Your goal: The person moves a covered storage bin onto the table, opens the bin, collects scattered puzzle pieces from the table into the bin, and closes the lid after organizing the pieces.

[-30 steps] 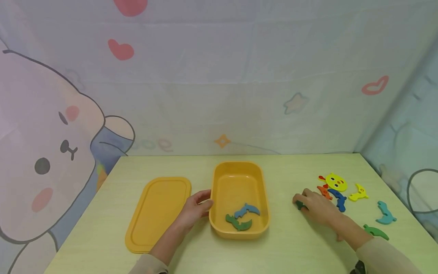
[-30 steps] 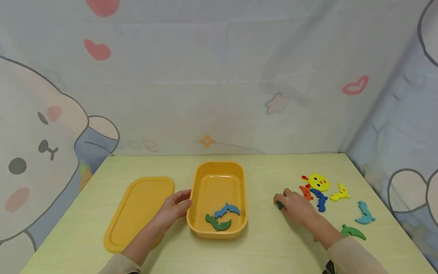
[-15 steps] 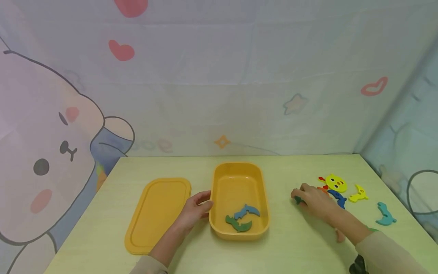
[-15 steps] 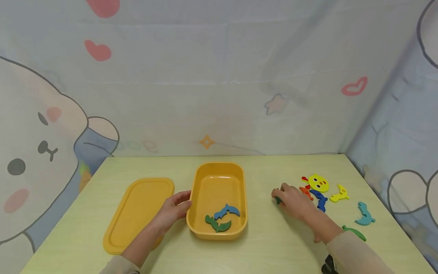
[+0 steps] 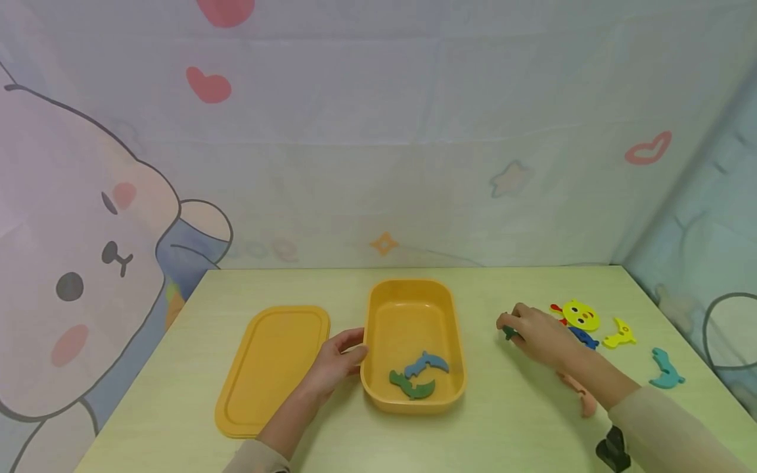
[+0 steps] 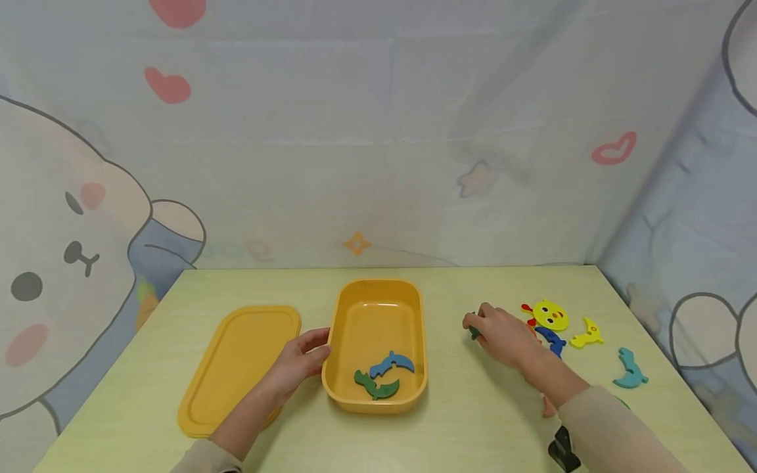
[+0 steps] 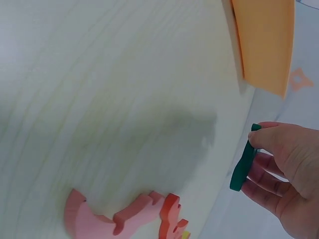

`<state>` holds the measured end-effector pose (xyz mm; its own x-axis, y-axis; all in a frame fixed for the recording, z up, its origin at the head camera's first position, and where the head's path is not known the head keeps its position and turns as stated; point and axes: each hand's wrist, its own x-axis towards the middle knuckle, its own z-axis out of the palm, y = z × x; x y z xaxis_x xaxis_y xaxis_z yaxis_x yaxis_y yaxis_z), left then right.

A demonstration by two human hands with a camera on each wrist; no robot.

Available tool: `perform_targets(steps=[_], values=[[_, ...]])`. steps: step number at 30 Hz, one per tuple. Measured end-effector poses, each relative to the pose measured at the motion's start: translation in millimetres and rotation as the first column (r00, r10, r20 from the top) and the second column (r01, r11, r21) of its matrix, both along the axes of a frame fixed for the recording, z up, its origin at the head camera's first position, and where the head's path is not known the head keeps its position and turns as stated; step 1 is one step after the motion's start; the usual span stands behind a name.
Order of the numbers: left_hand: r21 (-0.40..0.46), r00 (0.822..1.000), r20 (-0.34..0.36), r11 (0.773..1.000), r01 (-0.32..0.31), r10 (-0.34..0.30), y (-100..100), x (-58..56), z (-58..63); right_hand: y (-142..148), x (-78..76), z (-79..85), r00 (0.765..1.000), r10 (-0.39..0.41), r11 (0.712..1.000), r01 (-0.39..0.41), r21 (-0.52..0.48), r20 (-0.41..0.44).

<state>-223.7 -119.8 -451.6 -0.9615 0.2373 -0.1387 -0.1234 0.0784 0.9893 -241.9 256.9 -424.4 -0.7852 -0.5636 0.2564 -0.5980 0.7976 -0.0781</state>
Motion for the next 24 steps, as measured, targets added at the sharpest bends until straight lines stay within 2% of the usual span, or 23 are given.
perform_targets(steps=[16, 24], values=[[-0.01, 1.0, -0.005, 1.0, 0.005, -0.005, -0.1, -2.2, -1.5, -15.4, -13.4, 19.9, 0.998, 0.042, 0.999, -0.041, 0.026, -0.036], [-0.004, 1.0, -0.005, 1.0, 0.004, -0.004, 0.8, -3.2, -3.8, -28.4, -15.3, 23.2, 0.996, 0.063, 0.998, -0.061, 0.034, -0.065]])
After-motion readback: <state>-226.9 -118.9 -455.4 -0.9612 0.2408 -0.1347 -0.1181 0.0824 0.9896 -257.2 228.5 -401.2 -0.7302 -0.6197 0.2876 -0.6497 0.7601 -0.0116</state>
